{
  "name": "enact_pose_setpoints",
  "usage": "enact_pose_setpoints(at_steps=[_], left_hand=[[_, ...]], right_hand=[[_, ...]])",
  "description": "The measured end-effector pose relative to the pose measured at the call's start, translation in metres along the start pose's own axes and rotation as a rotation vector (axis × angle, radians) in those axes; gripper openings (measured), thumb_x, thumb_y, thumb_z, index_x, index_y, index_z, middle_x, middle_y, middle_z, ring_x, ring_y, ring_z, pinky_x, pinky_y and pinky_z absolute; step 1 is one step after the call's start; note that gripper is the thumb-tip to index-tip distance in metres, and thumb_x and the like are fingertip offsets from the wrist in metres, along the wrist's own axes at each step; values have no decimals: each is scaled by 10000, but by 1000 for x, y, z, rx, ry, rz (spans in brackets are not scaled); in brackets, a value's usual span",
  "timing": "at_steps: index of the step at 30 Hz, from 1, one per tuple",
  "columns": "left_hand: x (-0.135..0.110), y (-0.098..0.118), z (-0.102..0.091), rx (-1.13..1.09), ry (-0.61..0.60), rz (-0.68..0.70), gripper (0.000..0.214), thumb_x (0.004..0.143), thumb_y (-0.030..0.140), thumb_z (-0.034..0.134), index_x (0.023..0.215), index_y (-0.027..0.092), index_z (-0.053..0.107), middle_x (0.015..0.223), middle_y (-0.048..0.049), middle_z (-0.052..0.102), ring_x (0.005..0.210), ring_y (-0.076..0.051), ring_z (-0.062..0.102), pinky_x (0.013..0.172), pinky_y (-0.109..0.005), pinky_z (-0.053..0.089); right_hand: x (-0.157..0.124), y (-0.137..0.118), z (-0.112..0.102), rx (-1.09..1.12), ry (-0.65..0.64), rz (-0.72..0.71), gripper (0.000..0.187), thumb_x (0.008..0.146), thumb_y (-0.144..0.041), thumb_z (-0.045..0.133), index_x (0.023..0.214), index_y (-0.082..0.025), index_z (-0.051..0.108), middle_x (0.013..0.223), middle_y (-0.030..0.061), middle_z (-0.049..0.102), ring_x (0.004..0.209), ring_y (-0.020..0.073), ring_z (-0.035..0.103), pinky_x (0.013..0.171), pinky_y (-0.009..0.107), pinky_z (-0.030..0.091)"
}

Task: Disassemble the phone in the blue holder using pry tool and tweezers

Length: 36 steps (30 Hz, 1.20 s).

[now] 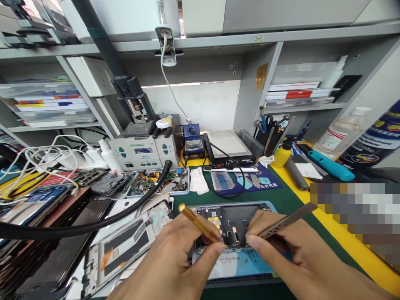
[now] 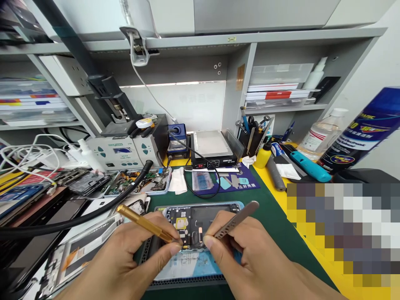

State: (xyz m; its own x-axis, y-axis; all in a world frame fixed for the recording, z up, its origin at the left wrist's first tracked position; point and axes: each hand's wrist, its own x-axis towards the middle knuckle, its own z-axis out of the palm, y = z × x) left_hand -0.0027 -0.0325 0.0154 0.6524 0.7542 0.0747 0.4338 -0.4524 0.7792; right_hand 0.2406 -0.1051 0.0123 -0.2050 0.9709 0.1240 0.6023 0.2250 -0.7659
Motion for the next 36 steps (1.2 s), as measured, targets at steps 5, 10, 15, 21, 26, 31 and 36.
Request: enact_pose_setpoints(at_steps=[5,10,15,21,26,31,36], left_hand=[[-2,-6,2,28,27,31,149,998,285,591,1002,269,739,1041,-9,733,1012,-216,685,880,-290,527],[-2,-7,2,37,48,31,142,994,312,605,1013,276,742,1042,-12,735,1003,-217,693,869,-290,542],[-1,-9,3,42,50,53,134,985,295,614,962,268,743,1023,-17,739,987,-214,697,841,-279,547],[-1,-7,4,28,68,76,124,983,265,617,969,263,741,1003,-13,742,968,-202,697,847,-275,544],[-1,-6,3,38,56,51,123,986,282,616,975,272,739,1000,-6,742,972,-205,696,852,-279,544],[0,-6,3,28,67,69,125,979,252,615,974,271,739,995,-1,743,960,-195,696,857,-269,539],[0,-5,4,27,62,52,130,976,251,615,956,277,741,990,2,741,956,-194,695,846,-265,538]], right_hand=[[3,0,2,8,18,4,260,1067,-354,469,874,-235,596,921,50,717,854,230,690,791,340,579],[2,0,3,-16,22,-18,220,1058,-325,478,874,-236,561,930,46,711,834,219,683,775,339,575],[5,-3,2,-27,37,-53,235,1051,-305,469,837,-236,536,863,41,696,785,210,675,731,330,573],[5,-3,2,-21,43,-55,248,1057,-305,470,826,-239,531,845,38,680,764,208,665,702,324,566],[2,0,2,-2,33,-82,226,1057,-281,479,862,-228,581,885,43,685,801,207,668,742,328,567],[4,0,2,-4,38,-81,235,1059,-285,474,914,-211,645,882,50,683,803,214,661,740,338,569],[3,1,3,-10,25,-76,230,1061,-276,476,907,-216,636,896,53,692,823,218,667,759,334,569]])
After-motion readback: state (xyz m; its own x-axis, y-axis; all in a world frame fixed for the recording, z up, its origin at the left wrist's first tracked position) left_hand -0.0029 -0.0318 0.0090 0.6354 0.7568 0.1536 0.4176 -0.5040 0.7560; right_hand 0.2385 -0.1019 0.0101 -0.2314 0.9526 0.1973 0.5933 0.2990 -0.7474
